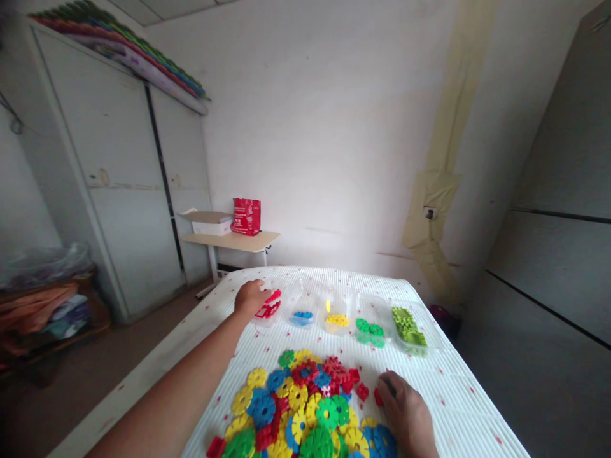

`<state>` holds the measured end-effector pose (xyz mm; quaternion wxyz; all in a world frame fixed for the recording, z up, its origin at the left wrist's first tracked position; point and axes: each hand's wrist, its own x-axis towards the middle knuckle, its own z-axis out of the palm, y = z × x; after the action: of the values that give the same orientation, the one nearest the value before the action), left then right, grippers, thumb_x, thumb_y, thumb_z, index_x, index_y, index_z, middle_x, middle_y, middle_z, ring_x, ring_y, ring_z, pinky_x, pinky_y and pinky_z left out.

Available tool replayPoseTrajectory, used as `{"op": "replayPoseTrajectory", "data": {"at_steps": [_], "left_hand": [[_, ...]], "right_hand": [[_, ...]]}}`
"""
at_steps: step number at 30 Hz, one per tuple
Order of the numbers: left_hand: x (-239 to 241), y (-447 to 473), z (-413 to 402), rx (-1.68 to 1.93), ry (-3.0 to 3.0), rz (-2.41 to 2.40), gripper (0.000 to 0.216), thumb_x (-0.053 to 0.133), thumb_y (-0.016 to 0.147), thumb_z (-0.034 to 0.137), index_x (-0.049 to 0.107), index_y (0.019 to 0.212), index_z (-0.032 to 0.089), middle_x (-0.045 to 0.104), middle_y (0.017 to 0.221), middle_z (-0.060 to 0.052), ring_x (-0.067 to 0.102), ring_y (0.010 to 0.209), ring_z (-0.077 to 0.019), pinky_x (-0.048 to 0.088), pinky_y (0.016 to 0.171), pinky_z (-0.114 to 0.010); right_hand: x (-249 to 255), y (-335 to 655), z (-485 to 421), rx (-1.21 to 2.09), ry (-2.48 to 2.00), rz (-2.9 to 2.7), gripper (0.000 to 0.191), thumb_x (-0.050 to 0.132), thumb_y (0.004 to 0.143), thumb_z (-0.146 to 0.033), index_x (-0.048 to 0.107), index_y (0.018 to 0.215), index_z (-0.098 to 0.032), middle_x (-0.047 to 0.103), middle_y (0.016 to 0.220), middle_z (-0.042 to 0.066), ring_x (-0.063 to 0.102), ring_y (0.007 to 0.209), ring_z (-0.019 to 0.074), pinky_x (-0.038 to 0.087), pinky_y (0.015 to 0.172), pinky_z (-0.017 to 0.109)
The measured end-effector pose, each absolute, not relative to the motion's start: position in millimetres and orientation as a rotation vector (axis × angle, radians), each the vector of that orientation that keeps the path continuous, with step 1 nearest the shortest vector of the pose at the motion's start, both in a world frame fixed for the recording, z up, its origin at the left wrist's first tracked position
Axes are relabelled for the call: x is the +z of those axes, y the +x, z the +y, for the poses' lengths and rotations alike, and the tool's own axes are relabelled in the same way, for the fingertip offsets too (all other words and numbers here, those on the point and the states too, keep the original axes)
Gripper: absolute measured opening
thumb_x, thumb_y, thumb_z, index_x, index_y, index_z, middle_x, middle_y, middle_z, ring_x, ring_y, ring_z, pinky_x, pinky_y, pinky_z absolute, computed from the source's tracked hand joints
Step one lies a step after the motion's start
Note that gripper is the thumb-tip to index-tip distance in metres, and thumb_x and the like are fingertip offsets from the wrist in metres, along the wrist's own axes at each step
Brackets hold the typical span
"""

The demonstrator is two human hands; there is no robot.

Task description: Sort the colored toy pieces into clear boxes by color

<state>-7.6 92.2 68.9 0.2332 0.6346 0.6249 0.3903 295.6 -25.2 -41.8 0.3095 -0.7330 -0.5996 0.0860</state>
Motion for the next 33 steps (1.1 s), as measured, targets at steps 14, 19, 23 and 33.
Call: {"op": "replayPoseTrajectory", "data": {"at_steps": [14, 19, 23, 33], "left_hand": [[56, -53, 70, 0.979, 2.134, 1.787, 0.024, 0.049, 0.084, 0.031, 0.058, 0.101, 0.017, 0.060, 0.104, -0.004, 0.058, 0.091, -0.0180, 0.048, 0.080, -0.034], [9, -79, 31, 1.001, 2.401, 1.649, 0.019, 0.044, 0.081, 0.027, 0.062, 0.081, 0.021, 0.066, 0.078, 0.001, 0.060, 0.070, -0.0125, 0.046, 0.067, -0.022], [-26, -101, 8, 1.069, 2.451, 1.558, 0.018, 0.046, 0.078, 0.030, 0.063, 0.075, 0.025, 0.067, 0.072, 0.003, 0.062, 0.065, -0.0107, 0.047, 0.062, -0.016], [-46, -113, -5, 1.057, 2.344, 1.562, 0.017, 0.046, 0.077, 0.027, 0.063, 0.074, 0.025, 0.067, 0.071, 0.003, 0.063, 0.065, -0.0107, 0.047, 0.063, -0.015]], "right_hand": [[-34, 294, -28, 0.284, -1.884, -1.536, 0.033, 0.038, 0.077, -0.044, 0.060, 0.068, -0.021, 0.062, 0.060, -0.001, 0.054, 0.056, 0.0142, 0.040, 0.054, 0.022], [-26, 293, -31, 0.332, -1.862, -1.467, 0.035, 0.039, 0.078, -0.043, 0.063, 0.082, -0.018, 0.066, 0.077, 0.003, 0.059, 0.069, 0.0160, 0.044, 0.062, 0.024], [-17, 290, -30, 0.369, -1.735, -1.679, 0.038, 0.050, 0.073, -0.035, 0.061, 0.106, -0.021, 0.062, 0.104, 0.006, 0.060, 0.084, 0.0169, 0.047, 0.075, 0.026], [-26, 271, -25, -0.004, -1.939, -1.910, 0.028, 0.052, 0.073, -0.028, 0.061, 0.099, -0.022, 0.059, 0.099, 0.008, 0.059, 0.084, 0.0189, 0.046, 0.073, 0.028]]}}
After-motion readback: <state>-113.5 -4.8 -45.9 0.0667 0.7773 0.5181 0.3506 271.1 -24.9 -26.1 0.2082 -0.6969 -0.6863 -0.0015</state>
